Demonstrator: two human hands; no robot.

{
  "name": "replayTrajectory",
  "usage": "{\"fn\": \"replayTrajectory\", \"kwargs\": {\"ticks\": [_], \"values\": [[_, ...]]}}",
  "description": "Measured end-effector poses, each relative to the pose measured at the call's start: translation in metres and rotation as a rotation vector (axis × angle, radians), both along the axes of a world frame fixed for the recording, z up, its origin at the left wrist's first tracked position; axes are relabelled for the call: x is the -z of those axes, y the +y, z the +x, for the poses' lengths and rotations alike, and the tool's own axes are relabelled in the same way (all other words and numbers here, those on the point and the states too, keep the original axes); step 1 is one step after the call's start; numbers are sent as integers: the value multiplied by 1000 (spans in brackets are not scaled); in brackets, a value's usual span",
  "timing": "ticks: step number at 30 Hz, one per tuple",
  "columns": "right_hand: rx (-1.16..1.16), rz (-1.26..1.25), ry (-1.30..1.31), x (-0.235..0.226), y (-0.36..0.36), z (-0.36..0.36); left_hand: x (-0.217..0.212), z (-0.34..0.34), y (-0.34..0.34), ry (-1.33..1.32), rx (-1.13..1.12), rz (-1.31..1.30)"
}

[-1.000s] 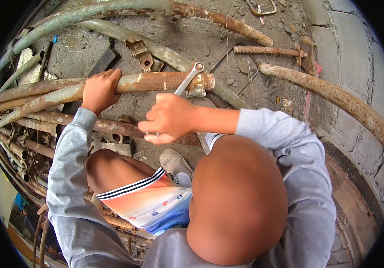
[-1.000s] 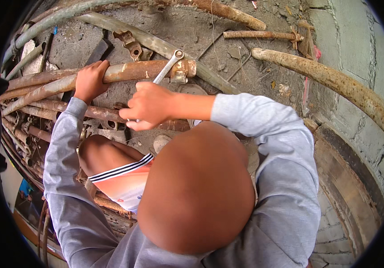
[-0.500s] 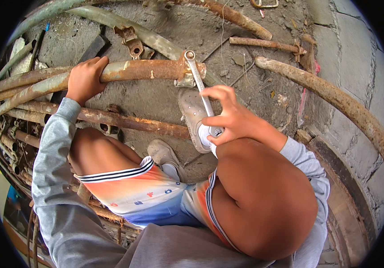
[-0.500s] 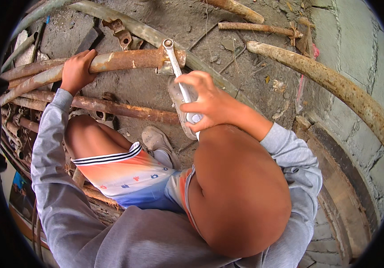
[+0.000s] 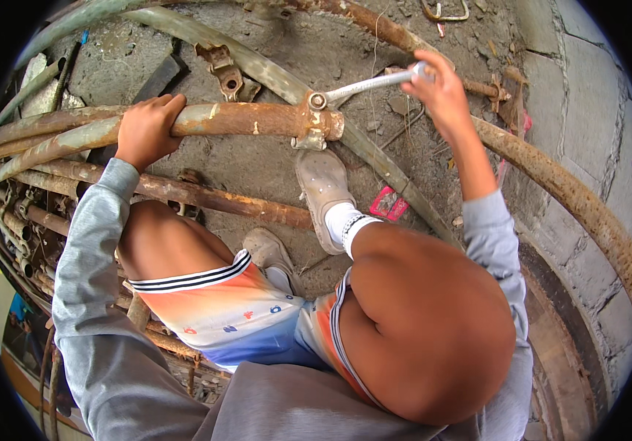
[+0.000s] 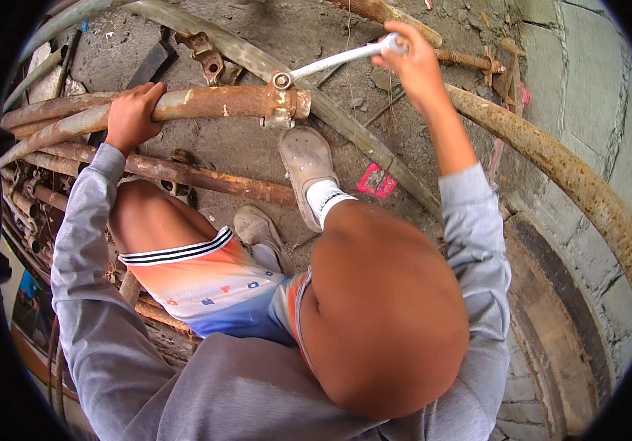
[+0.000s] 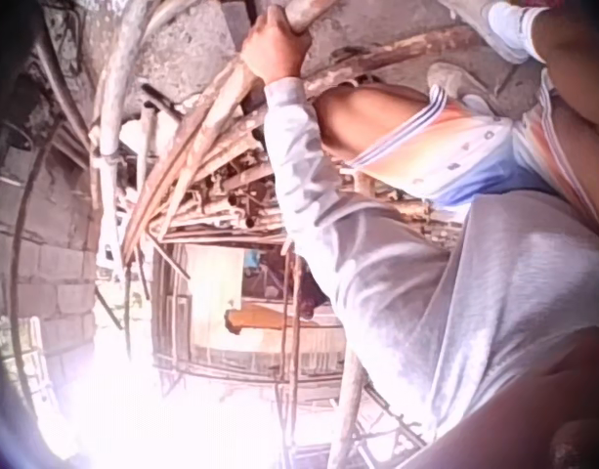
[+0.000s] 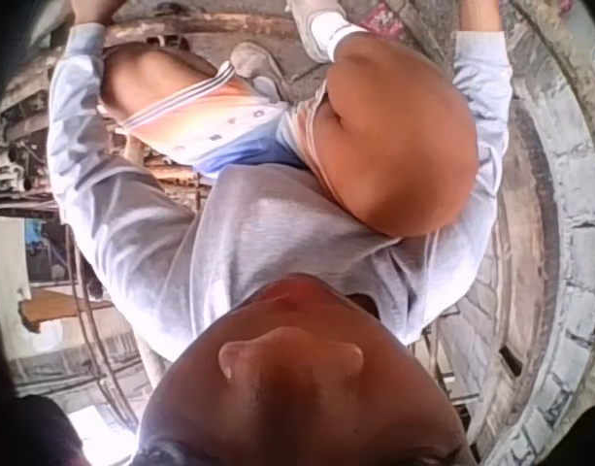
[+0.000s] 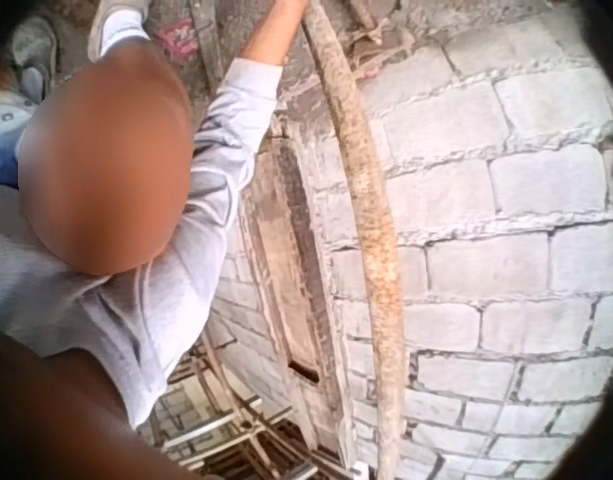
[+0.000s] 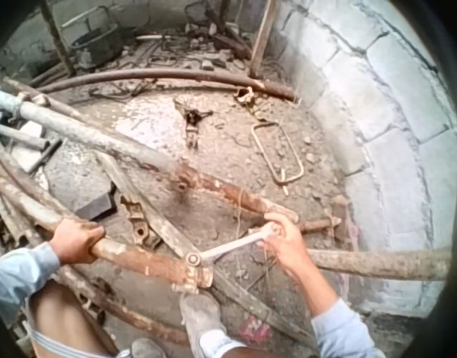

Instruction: The person uses a wrench to loosen and remove nuts and bolts from metal scaffolding poles. They repeatedly position the wrench, turn fasteners, and detach metal clamps from the poles, placing the removed parts on the ground.

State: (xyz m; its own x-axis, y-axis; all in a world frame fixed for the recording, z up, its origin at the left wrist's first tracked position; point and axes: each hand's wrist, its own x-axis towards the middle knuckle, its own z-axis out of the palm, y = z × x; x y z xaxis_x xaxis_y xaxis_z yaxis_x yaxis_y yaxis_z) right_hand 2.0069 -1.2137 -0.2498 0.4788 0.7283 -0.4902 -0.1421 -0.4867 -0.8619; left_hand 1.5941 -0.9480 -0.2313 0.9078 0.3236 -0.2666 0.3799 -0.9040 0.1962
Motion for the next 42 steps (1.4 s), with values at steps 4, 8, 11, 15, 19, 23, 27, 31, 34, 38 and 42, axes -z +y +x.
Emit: {"fn": "replayTrajectory", "kwargs": {"ticks": [4,8,11,15,19,23,27,31,34,38,42], "values": [[-26,137,-43,0,100,-6,-2,-12,2,-31,-5,20],[-55,240,105,30,173,-48,8,-6,2,-83,6,13],[-230,649,-693,46,206,-116,9,-1,0,-96,5,-9],[-659,242,-406,-27,190,-212,12,-17,0,-136,-30,-19],[-1076,335,-662,-42,121,-257,13,-15,-2,-99,-39,-7],[-1193,506,-669,-33,72,-257,12,-18,-9,-109,-28,38],[-1162,821,-730,-27,37,-229,15,-9,0,-39,-34,63],[-1088,841,-703,-33,-6,-195,12,-9,2,69,-72,72],[-862,717,-803,-36,-53,-170,23,-19,6,-16,-79,128],[-496,485,-703,-33,-94,-150,21,-15,0,-44,-70,141],[-119,139,-234,-19,-121,-132,20,-17,-5,-112,-78,169]]}}
